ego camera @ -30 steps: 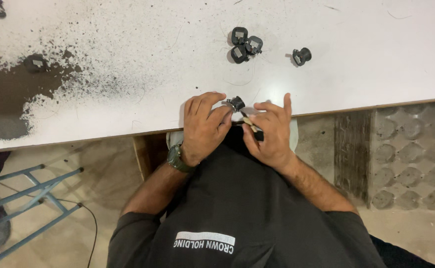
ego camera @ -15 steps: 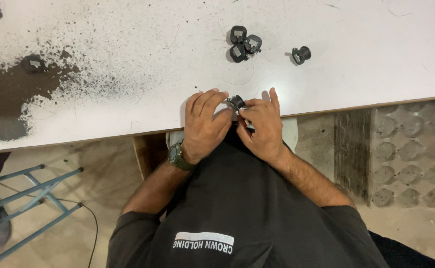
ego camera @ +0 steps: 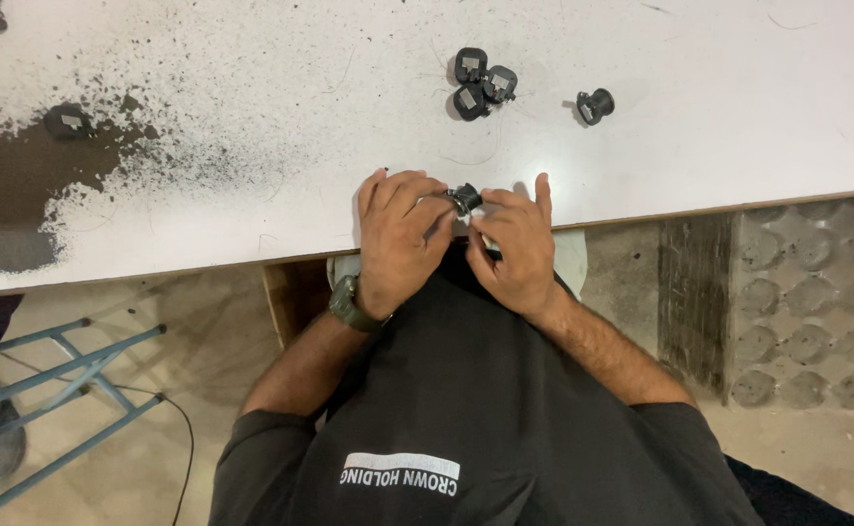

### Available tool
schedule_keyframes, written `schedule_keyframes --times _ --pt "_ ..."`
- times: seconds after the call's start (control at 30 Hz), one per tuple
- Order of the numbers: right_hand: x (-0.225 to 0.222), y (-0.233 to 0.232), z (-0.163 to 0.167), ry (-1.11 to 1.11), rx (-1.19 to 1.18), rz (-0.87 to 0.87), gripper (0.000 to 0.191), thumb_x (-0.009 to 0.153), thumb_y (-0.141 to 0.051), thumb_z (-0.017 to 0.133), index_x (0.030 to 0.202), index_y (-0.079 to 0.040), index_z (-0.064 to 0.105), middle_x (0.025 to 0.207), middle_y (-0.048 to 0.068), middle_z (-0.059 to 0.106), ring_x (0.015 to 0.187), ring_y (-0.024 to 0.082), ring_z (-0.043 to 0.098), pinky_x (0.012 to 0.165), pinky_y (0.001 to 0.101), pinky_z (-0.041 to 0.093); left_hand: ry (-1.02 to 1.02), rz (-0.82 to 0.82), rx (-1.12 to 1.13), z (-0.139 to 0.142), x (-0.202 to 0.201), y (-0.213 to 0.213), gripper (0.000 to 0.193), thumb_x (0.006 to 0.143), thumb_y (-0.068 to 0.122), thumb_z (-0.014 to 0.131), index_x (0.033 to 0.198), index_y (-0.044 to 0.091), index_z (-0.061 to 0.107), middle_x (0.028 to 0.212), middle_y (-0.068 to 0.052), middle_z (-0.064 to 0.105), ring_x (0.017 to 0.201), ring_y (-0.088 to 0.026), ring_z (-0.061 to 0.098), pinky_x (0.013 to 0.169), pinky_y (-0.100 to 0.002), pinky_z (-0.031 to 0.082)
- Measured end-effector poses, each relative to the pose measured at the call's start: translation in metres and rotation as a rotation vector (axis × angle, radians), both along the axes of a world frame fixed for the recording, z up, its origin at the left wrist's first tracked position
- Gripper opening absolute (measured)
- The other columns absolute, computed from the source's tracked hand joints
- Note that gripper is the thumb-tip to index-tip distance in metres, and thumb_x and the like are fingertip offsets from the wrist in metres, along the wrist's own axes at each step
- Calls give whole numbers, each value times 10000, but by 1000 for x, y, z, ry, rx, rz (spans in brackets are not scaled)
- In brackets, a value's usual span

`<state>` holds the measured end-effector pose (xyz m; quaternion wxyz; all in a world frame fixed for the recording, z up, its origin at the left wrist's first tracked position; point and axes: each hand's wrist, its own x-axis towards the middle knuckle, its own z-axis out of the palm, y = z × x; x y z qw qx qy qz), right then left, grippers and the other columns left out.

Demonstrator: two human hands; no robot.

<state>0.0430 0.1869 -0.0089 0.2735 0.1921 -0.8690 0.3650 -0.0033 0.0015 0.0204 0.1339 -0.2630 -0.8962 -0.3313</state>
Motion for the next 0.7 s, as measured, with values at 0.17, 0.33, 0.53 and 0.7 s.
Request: schedule_keyframes --times 0.17,0.33,0.53,0.7 --pt "0 1 -7 79 29 99 376 861 128 778 1132 -48 586 1014 91 644 1243 308 674 1286 608 204 -10 -17 12 -2 0 0 127 893 111 769 1008 119 716 1196 -13 698 1290 -229 571 1202 -515 297" --pt "-2 -1 -8 57 54 38 349 840 122 778 1087 -64 616 998 71 651 1180 276 685 1281 588 225 -25 -34 27 -5 -1 -2 144 889 106 757 1026 121 715 1195 -15 699 1286 -233 578 1205 -516 285" --pt "-6 -4 -2 20 74 3 353 844 118 760 1127 -60 647 1027 72 644 1179 269 670 1291 580 257 -43 -64 23 0 -4 -3 142 892 106 749 1027 116 704 1190 -13 696 1295 -239 580 1209 -528 284" --pt "-6 14 13 71 56 -7 330 869 83 727 1154 -75 673 1058 82 627 1193 298 644 1295 616 160 -38 -19 80 16 -6 -5 289 875 138 753 1143 82 660 1225 -82 659 1286 -279 564 1182 -541 307"
